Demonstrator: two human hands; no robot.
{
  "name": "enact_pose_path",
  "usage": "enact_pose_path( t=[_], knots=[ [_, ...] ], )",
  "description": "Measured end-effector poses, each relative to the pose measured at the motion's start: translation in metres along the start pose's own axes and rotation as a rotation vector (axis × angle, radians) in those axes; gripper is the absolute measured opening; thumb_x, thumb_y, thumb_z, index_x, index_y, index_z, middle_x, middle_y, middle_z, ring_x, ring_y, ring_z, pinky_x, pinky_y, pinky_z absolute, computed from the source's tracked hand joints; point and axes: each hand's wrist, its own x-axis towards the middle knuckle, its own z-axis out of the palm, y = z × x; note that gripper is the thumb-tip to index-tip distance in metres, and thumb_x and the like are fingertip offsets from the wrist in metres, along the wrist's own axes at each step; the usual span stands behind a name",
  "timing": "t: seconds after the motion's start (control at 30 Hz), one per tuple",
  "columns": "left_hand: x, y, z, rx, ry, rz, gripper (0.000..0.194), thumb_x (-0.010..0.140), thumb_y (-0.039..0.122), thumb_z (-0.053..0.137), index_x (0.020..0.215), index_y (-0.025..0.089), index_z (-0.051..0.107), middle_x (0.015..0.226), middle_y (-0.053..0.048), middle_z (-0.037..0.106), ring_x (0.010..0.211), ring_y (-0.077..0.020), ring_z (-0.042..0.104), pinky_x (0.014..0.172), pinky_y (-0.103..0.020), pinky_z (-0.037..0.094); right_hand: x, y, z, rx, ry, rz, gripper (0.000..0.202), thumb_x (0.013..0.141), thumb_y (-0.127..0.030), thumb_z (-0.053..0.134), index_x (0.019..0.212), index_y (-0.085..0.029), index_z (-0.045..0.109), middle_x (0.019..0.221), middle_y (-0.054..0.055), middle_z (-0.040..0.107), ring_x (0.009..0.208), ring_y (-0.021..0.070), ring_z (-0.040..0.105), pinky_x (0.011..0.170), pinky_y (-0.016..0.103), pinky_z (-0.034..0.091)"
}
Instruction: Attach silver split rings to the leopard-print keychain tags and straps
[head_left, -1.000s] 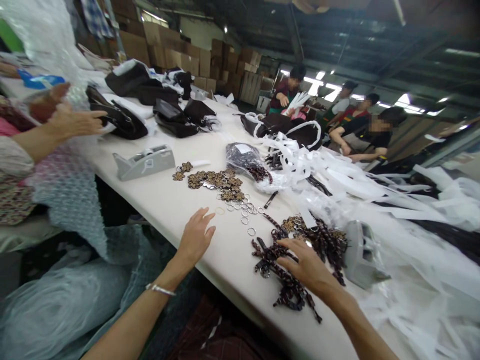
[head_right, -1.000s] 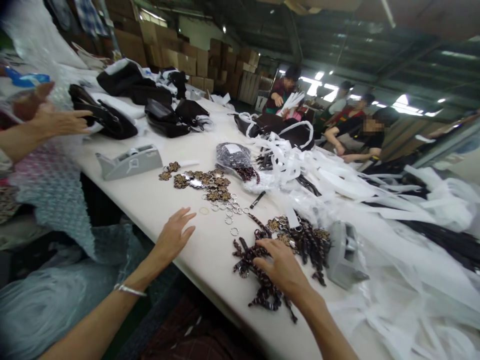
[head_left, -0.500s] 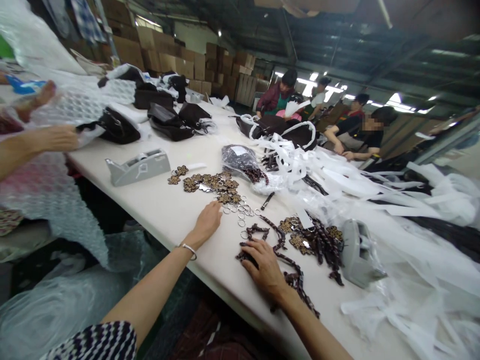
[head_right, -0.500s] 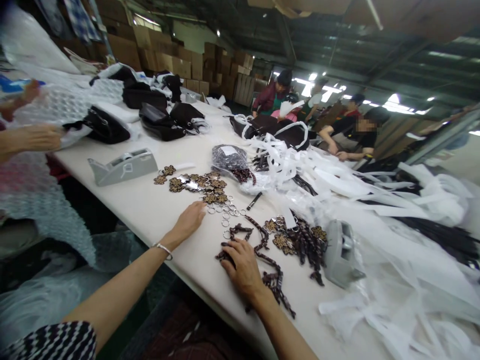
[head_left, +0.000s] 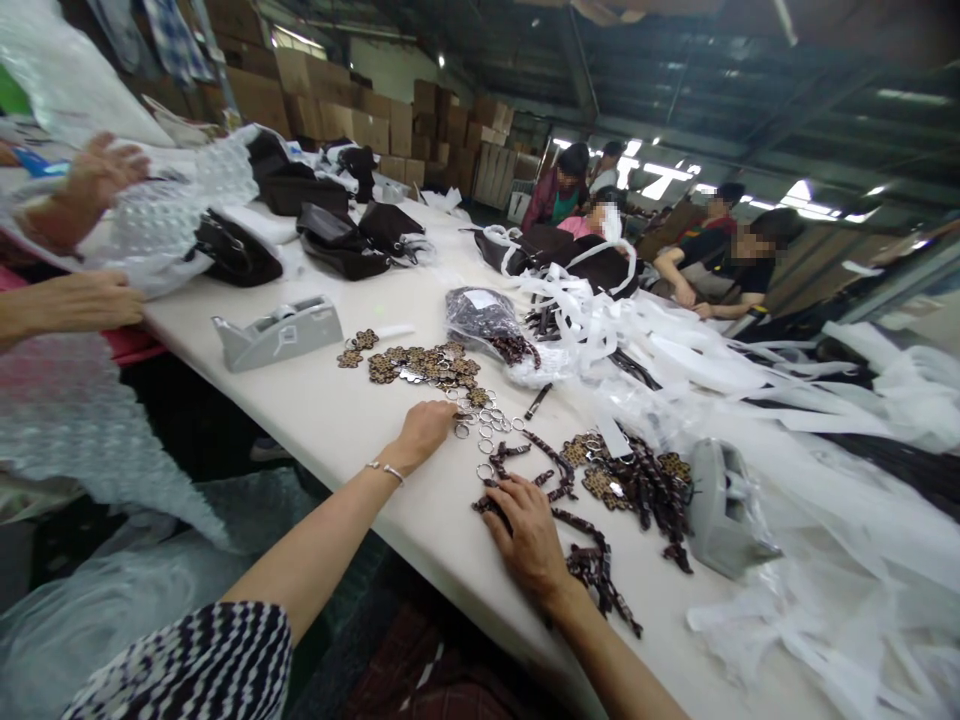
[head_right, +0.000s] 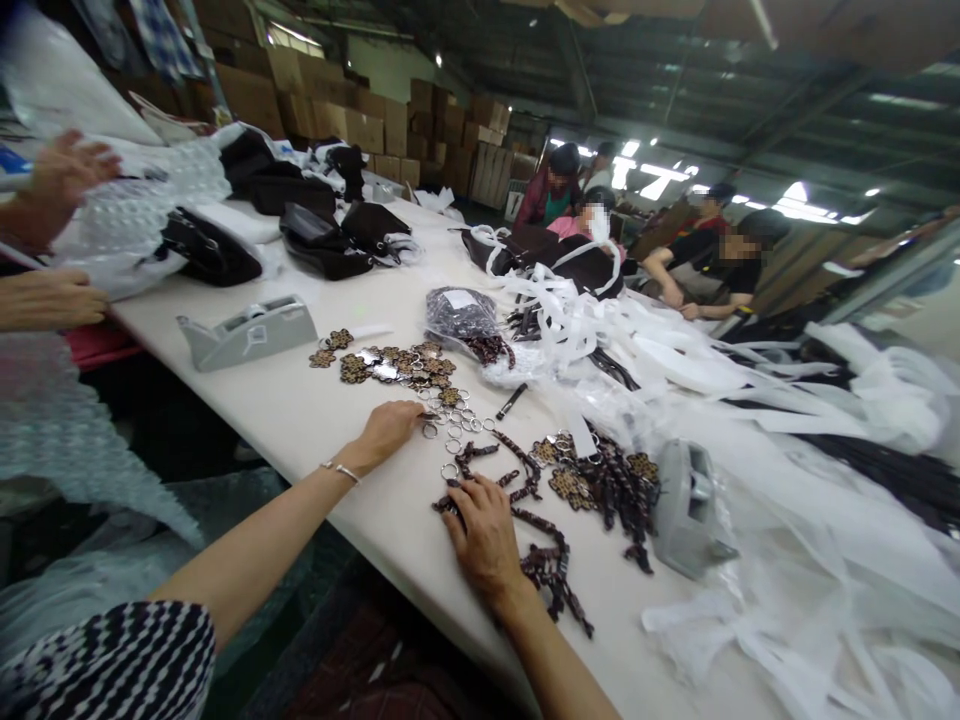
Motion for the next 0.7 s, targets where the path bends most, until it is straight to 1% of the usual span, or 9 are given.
enact_pose_path(
  t=[0.1, 0.2, 0.33, 0.43, 0.5, 0.53, 0.57, 0.63, 0.7],
  knots=[
    [-0.019, 0.006, -0.007, -0.139, 0.005, -0.039, 0.015, 0.090, 0.024, 0.053, 0.086, 0.017, 0.067, 0.092, -0.012, 0.071, 0.097, -0.0267, 0.064, 0.084, -0.036, 0.047, 0.000, 0.004, 0.004, -0.037, 0.053, 0.057, 0.030, 0.091, -0.023, 0.057, 0.120, -0.023, 0.063, 0.121, 0.011, 0.064, 0.126, 0.0315, 0.047, 0.109, 0.057, 0.033],
    [-0.036, 0.013, -0.017, -0.338, -0.050, -0.067, 0.018, 0.088, 0.030, 0.054, 0.084, 0.016, 0.065, 0.086, -0.009, 0.072, 0.084, -0.0232, 0.068, 0.071, -0.031, 0.050, 0.000, 0.010, 0.006, -0.062, 0.098, 0.106, 0.030, 0.090, -0.024, 0.057, 0.119, -0.020, 0.064, 0.127, 0.012, 0.061, 0.130, 0.0321, 0.043, 0.111, 0.057, 0.029],
    [-0.057, 0.023, -0.022, -0.633, -0.234, -0.065, 0.024, 0.087, 0.034, 0.051, 0.089, 0.013, 0.064, 0.088, -0.009, 0.074, 0.067, -0.0160, 0.070, 0.056, -0.024, 0.053, 0.008, 0.011, -0.004, 0.046, 0.201, 0.189, 0.028, 0.090, -0.030, 0.059, 0.115, -0.020, 0.066, 0.125, 0.012, 0.063, 0.127, 0.0317, 0.047, 0.109, 0.057, 0.030],
    [-0.073, 0.032, -0.017, -0.775, -0.380, -0.049, 0.024, 0.083, 0.034, 0.055, 0.086, 0.012, 0.065, 0.081, -0.009, 0.074, 0.059, -0.0142, 0.068, 0.052, -0.022, 0.052, 0.020, -0.001, -0.023, 0.299, 0.260, 0.359, 0.033, 0.088, -0.038, 0.060, 0.115, -0.020, 0.065, 0.115, 0.011, 0.067, 0.109, 0.0272, 0.059, 0.100, 0.049, 0.043],
    [-0.084, 0.038, -0.013, -0.829, -0.451, -0.036, 0.021, 0.080, 0.033, 0.059, 0.083, 0.012, 0.065, 0.074, -0.006, 0.072, 0.056, -0.0133, 0.066, 0.049, -0.021, 0.051, 0.028, -0.013, -0.035, 0.547, 0.163, 0.483, 0.041, 0.084, -0.041, 0.064, 0.119, -0.019, 0.063, 0.106, 0.009, 0.069, 0.091, 0.0230, 0.065, 0.081, 0.039, 0.054],
    [-0.089, 0.041, -0.010, -0.847, -0.472, -0.028, 0.019, 0.078, 0.031, 0.061, 0.081, 0.013, 0.065, 0.072, -0.005, 0.071, 0.055, -0.0128, 0.065, 0.049, -0.020, 0.051, 0.031, -0.019, -0.040, 0.659, 0.082, 0.526, 0.044, 0.082, -0.041, 0.066, 0.120, -0.019, 0.062, 0.099, 0.008, 0.070, 0.081, 0.0210, 0.065, 0.071, 0.035, 0.055],
    [-0.093, 0.043, -0.008, -0.859, -0.485, -0.021, 0.018, 0.077, 0.030, 0.062, 0.080, 0.013, 0.065, 0.070, -0.004, 0.070, 0.055, -0.0124, 0.065, 0.049, -0.020, 0.051, 0.033, -0.025, -0.043, 0.744, 0.004, 0.556, 0.044, 0.080, -0.040, 0.067, 0.118, -0.018, 0.063, 0.091, 0.006, 0.070, 0.073, 0.0191, 0.064, 0.061, 0.031, 0.054],
    [-0.100, 0.045, -0.005, -0.880, -0.500, -0.014, 0.016, 0.076, 0.029, 0.063, 0.082, 0.014, 0.065, 0.069, -0.002, 0.069, 0.055, -0.0121, 0.064, 0.051, -0.021, 0.051, 0.033, -0.033, -0.044, 0.831, -0.090, 0.586, 0.035, 0.078, -0.037, 0.068, 0.107, -0.017, 0.067, 0.077, 0.002, 0.067, 0.061, 0.0154, 0.060, 0.051, 0.027, 0.050],
    [-0.104, 0.043, -0.003, -0.800, -0.474, 0.017, 0.018, 0.078, 0.028, 0.062, 0.088, 0.014, 0.066, 0.069, -0.001, 0.069, 0.055, -0.0126, 0.065, 0.052, -0.021, 0.052, 0.028, -0.035, -0.041, 0.856, -0.096, 0.608, 0.027, 0.077, -0.034, 0.068, 0.098, -0.016, 0.068, 0.068, 0.000, 0.064, 0.054, 0.0130, 0.056, 0.048, 0.025, 0.048]
  ],
)
